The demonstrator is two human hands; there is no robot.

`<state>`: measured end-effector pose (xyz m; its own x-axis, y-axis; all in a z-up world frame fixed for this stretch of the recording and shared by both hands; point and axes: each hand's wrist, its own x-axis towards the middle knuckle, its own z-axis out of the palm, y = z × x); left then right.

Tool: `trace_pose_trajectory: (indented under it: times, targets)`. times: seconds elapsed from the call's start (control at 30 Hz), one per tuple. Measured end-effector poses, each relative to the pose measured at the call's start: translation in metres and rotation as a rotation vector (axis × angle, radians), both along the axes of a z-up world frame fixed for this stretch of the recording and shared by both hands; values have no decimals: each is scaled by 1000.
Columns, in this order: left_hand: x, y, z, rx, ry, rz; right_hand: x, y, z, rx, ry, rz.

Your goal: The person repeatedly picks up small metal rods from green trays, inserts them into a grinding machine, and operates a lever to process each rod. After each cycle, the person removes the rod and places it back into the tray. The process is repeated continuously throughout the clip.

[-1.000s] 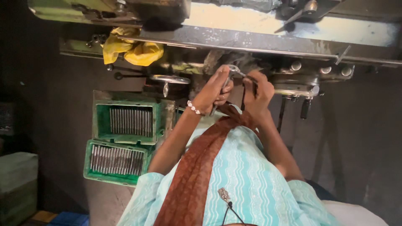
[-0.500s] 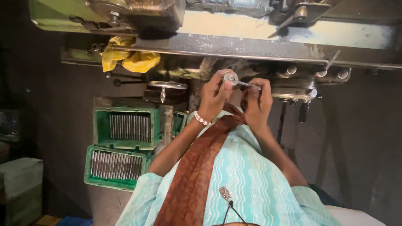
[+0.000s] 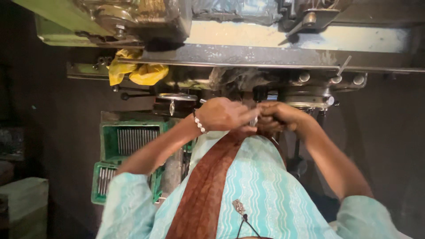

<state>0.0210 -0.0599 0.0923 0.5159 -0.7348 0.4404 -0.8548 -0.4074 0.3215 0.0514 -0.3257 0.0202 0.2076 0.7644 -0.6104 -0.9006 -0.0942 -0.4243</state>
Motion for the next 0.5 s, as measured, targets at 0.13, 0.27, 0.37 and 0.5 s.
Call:
trace_pose_trajectory:
  times: [0.13,0.27,0.37,0.5]
  targets:
    - [1,-18,0,-771,545,302,-9,16,32,-363,-671,-692]
    - [7,-28,-6,-1417,1567,274,-8,31,63,-570,-1918,-666]
    - [5,-31,-11,-1430,1694,269,-4,49,70,-520,-2060,-563]
    - [10,-16,-10,-1356,1749,271,13,54,79,-455,-2210,-442]
